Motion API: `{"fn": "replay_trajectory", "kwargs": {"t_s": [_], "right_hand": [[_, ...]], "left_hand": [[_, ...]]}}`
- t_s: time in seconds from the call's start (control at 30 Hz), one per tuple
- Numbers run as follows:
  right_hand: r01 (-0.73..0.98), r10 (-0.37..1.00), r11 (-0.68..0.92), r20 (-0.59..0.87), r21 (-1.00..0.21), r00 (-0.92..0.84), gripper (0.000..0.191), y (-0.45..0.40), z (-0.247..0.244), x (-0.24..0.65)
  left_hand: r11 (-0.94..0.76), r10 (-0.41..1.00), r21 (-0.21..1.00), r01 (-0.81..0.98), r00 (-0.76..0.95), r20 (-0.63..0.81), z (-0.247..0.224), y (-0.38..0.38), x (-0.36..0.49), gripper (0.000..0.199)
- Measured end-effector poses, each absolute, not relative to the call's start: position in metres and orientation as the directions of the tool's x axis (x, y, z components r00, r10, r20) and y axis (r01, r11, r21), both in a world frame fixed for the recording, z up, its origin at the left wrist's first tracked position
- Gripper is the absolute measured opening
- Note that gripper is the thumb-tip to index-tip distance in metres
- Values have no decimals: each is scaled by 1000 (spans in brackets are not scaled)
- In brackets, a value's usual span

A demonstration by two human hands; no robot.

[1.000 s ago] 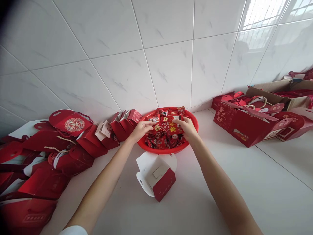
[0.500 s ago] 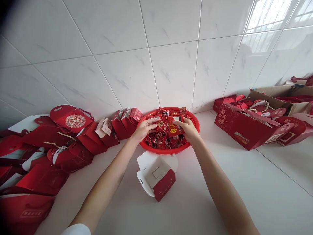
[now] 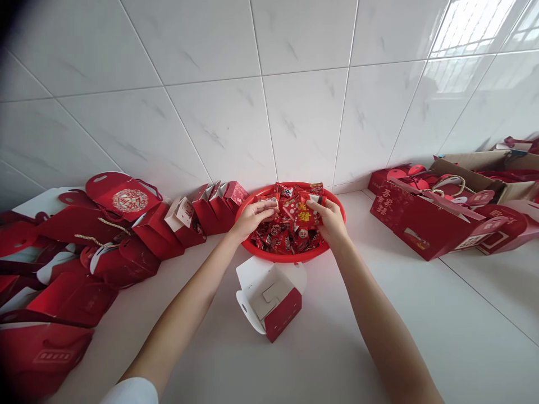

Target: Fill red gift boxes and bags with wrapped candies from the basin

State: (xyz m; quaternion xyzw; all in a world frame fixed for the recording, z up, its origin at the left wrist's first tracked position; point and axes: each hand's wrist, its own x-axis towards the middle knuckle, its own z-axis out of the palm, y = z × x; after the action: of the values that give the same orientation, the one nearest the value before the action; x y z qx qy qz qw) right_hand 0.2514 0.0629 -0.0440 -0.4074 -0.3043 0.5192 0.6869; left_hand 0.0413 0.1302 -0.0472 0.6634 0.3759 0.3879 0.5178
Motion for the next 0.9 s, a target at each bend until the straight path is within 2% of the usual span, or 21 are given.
{"fn": "replay_trajectory", "kwargs": {"t_s": [0.1,0.23,0.33,0.47,0.63,0.73,0.9], "right_hand": [[-518,910,209,-29,-829,414,19,66,-44,253],[-554,850,262,-84,-790,521,14,69,-43,254],[-551,826,284,-91,-785,557,13,70,-44,254],[-528,830,319,-38,-787,557,15,71,-48,255],[-532,848,301,-33,-792,530,19,72,-50,256],[-535,848,292,-44,-793,528,19,71,-48,256],[-542,846,281,-62,-792,529,17,67,-44,253]], "left_hand": [[-283,900,933,223,399,177,-48,131,42,19],[-504,784,776,378,578,227,-45,129,53,18],[-590,728,649,481,665,168,-43,128,65,26],[-483,852,543,687,512,111,-43,134,63,41],[-373,917,478,795,393,61,-45,147,38,32],[-358,919,464,811,395,19,-48,150,33,31],[-370,881,510,777,468,-73,-51,151,42,23]]}}
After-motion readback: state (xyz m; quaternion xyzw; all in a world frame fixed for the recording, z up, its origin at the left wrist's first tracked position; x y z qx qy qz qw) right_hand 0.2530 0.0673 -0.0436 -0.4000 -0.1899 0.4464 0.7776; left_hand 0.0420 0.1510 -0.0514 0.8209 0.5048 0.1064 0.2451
